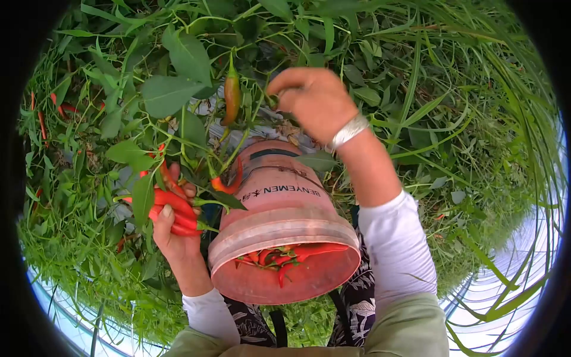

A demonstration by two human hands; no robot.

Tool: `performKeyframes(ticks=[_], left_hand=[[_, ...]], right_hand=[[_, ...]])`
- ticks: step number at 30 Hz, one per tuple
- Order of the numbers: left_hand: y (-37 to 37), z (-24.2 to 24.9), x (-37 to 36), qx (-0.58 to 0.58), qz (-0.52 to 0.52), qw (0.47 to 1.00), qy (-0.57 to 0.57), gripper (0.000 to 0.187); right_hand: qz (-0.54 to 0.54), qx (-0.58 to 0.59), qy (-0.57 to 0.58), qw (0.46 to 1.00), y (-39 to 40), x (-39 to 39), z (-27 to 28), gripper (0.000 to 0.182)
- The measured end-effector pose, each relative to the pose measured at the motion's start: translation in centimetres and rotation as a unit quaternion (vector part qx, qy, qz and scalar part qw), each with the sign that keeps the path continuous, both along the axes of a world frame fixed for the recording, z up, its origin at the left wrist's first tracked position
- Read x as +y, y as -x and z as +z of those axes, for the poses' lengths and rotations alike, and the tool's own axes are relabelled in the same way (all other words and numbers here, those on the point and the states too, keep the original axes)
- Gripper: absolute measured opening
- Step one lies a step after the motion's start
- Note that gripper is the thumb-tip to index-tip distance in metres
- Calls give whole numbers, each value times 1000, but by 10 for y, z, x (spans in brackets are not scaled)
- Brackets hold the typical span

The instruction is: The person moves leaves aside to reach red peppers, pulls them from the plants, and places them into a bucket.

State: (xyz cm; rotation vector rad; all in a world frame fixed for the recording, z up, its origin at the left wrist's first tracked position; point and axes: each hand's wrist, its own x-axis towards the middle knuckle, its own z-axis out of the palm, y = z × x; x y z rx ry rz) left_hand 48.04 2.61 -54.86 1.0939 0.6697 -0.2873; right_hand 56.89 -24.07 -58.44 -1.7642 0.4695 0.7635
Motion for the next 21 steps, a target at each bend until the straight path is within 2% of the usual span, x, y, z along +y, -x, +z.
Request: performKeyframes(ticks=[2, 3, 5, 6, 7, 8, 11, 13, 14, 16, 17, 18, 20, 21], left_hand=[[2, -1, 1, 11, 6, 1000, 16, 74], [2, -2, 2, 20, 11, 999, 33, 74], [-2, 2, 0, 30, 24, 999, 21, 79], [-3, 1, -3, 42, 40, 998, 13, 84], [0, -3, 1, 41, 44, 998, 18, 79], [1, -3, 1, 42, 43, 998, 24, 79], [3, -4, 2, 44, 61, 997, 37, 70], [5, -6, 6, 56, 60, 996, 31, 70], [6, -6, 7, 69, 60, 996, 20, 71], [8, -9, 14, 59, 37, 997, 38, 66], [8, -11, 18, 48, 14, 997, 60, 60], [8, -12, 19, 49, 15, 997, 54, 60], [3, -18, 13, 35, 39, 997, 61, 86], [3, -18, 15, 36, 36, 997, 59, 86]], right_hand=[[-106, -68, 70, 990, -9, -11, -41, 23], [-92, -88, 69, 989, -15, -9, -60, 23], [35, -129, 119, 984, -27, 6, -99, 22], [210, -168, 218, 938, -37, 16, -103, 23], [273, -308, 215, 885, -28, 22, -126, 26], [250, -114, 169, 947, -42, 33, -100, 24], [289, -51, 139, 946, -55, 40, -110, 26], [204, -43, 48, 977, -50, 41, -123, 27], [204, -42, 47, 977, -50, 41, -118, 27], [208, -81, 122, 967, -50, 44, -105, 27], [303, -164, 202, 917, -52, 44, -117, 28], [303, -164, 196, 918, -55, 43, -122, 28], [266, -302, 249, 881, -59, 37, -130, 31], [263, -301, 247, 883, -57, 38, -133, 31]])
